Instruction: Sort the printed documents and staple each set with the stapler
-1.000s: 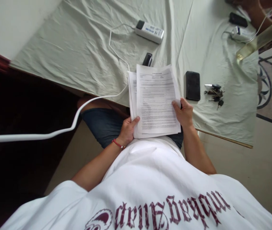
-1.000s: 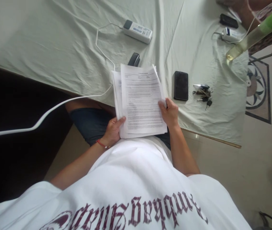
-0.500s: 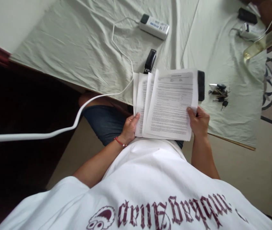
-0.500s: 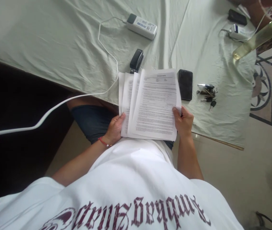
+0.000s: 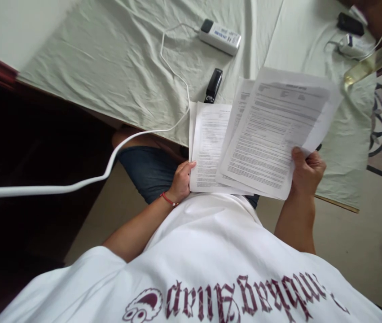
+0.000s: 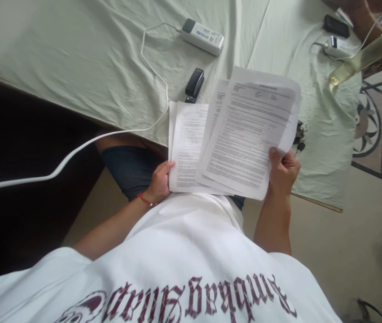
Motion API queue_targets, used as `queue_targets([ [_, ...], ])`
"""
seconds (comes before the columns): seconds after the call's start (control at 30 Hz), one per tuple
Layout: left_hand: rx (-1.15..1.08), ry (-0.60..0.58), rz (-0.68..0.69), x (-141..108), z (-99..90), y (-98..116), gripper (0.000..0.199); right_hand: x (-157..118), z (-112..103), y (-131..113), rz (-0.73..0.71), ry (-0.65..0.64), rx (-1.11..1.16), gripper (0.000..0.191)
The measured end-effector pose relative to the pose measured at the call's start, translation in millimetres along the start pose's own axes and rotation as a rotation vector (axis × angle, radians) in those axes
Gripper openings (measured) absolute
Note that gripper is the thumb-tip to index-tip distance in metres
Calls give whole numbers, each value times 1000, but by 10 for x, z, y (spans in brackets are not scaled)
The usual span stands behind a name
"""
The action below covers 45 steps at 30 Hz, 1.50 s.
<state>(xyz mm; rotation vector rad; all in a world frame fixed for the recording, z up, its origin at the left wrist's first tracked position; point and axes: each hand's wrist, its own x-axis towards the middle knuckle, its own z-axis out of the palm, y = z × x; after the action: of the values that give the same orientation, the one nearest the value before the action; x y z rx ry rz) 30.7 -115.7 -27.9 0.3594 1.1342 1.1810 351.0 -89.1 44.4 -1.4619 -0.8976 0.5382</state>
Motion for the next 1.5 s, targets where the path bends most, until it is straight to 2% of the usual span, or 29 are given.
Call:
queue_targets([
  [0.27,-8,-60,-41,-16,5,16,24,37,5,80,49,44,72,34],
  [0.57,13,-111,-32,-16,20,-4,32,-33,108,75,104,-14,61,36],
  [0.77,35,-154,-5,-13,-8,-44,38,-116,155,96,160,-114,90,36],
  [1.03,35,-117,-21,-36,8,-31,40,-201,199,96,230,-323,24,29],
  [1.33,72,-117,29,-49,8,-45,53,-244,317,102,195,-383,-13,30],
  [1.5,98,-160,45,-46,7,-69,57,-293,408,102,187,-426,-14,30],
])
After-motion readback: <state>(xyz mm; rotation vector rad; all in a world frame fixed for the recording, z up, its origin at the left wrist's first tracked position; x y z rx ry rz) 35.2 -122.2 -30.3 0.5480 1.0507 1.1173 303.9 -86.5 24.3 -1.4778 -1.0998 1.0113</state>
